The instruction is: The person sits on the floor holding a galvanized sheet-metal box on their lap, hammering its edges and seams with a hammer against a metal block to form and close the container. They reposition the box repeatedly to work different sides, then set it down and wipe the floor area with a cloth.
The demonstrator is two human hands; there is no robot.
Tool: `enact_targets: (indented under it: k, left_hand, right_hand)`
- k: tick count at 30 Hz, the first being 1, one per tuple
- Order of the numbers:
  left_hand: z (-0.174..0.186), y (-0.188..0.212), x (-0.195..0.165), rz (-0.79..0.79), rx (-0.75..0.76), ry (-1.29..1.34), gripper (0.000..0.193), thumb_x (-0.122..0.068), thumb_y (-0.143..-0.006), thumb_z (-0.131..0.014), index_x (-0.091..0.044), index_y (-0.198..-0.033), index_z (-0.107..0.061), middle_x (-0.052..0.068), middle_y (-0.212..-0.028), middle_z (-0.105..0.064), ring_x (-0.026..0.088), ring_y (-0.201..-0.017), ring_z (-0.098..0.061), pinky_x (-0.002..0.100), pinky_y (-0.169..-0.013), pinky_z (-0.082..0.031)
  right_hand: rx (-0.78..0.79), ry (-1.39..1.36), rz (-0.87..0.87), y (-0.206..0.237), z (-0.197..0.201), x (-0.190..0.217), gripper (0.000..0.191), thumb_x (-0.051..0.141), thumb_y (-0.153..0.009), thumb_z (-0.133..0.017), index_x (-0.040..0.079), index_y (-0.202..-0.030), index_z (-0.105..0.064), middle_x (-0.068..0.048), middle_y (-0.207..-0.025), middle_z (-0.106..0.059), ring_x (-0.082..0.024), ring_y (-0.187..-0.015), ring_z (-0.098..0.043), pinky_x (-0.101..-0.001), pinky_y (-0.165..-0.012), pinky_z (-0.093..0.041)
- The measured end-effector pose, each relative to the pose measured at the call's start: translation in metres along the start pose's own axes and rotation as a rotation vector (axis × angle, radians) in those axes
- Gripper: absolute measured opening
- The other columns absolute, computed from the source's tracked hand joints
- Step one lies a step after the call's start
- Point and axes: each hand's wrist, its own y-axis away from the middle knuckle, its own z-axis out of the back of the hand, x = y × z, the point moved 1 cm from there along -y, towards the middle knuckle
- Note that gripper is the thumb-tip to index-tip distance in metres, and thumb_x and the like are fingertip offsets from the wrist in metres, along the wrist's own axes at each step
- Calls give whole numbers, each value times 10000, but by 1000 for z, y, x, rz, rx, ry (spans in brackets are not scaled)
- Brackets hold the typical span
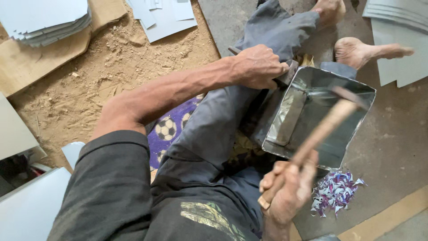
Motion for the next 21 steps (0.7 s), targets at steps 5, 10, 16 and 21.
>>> enact_targets:
  k: [5,10,16,21]
  left_hand:
    - [-2,1,-1,44,28,-21,429,-381,-847,-762,8,-983,-642,183,-695,-693,386,-678,-707,493,-582,-542]
    - [0,3,-3,0,-26,21,429,-368,-812,-777,10,-965,-643,187,-689,-692,401,-683,-702,502,-580,-535]
    - [7,4,-4,-21,-117,32,459,-390,-807,-791,20,-940,-633,191,-688,-687,410,-664,-689,501,-553,-523]
    - [2,-1,-4,82,14,7,408,-360,-828,-764,6,-951,-632,186,-693,-685,392,-668,-695,492,-583,-533]
  right_hand:
    - [8,-118,-6,2,3,-1,663,204,-1109,-444,111,-1712,-184,-95,-929,-547,-122,-586,-548,-280,-457,-475]
    - [-31,-19,96,0,5,0,629,215,-1089,-422,142,-1660,-166,-92,-874,-534,-123,-534,-544,-290,-387,-460]
    - [16,-169,82,-5,5,-1,624,201,-1140,-409,142,-1710,-161,-94,-942,-542,-127,-614,-553,-279,-485,-485]
    - [66,16,-51,-9,4,-2,632,174,-1084,-417,111,-1681,-219,-86,-881,-532,-122,-539,-522,-278,-423,-455]
